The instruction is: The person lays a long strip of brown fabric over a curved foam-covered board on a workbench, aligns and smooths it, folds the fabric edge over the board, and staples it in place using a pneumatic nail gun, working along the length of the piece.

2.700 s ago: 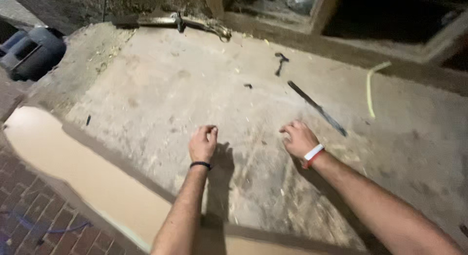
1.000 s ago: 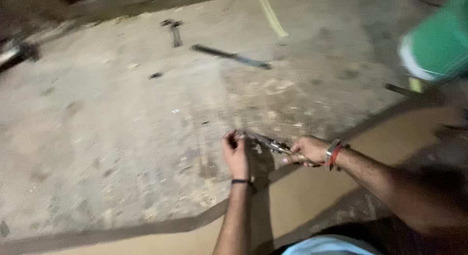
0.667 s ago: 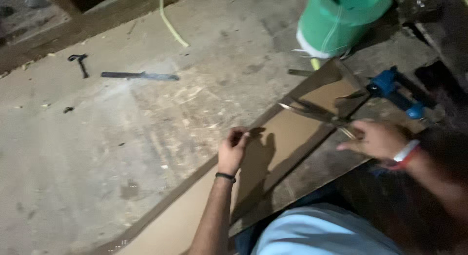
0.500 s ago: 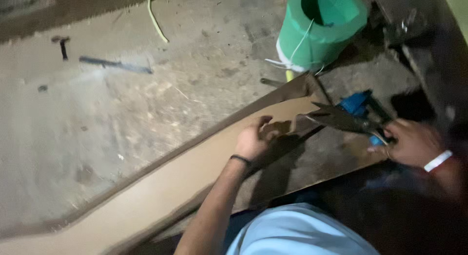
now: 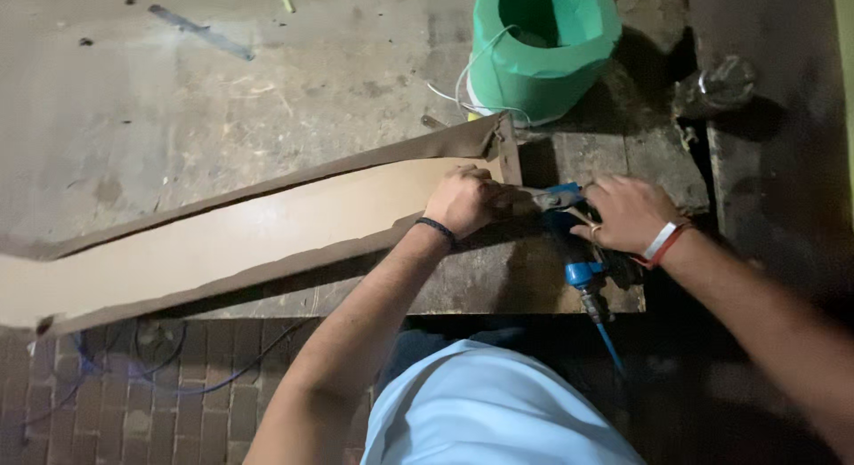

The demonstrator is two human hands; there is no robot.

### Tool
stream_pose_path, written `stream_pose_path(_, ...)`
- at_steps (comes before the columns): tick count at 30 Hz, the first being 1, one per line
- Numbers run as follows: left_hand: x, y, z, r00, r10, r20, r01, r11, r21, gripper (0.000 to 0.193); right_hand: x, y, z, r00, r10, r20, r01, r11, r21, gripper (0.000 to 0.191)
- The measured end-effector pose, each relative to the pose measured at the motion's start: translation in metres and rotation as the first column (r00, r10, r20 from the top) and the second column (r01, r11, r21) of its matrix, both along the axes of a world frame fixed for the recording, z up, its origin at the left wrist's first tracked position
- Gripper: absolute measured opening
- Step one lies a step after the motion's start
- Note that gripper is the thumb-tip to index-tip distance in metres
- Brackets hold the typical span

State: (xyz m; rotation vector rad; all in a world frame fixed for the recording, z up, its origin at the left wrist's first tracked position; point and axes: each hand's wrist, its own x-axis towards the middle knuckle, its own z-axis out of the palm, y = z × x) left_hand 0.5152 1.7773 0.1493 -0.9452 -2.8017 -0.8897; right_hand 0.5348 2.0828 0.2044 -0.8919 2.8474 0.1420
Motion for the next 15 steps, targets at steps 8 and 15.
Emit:
stream_pose_path(8,0.048,0.023,0.001,0.968,0.178,0.176,-0.161,0.981,-0.106,0.014,0.008,0.014,-0.005,0.962,0.048,0.268,-0.126,0.952,0.281,0.049)
stream_pose_path(15,0.061,0.027,0.0,0.962,0.219,0.166,-0.227,0.973,0.033,0.02,0.035,-0.022,-0.035,0.957,-0.003,0.291,-0.006,1.0,0.029,0.051)
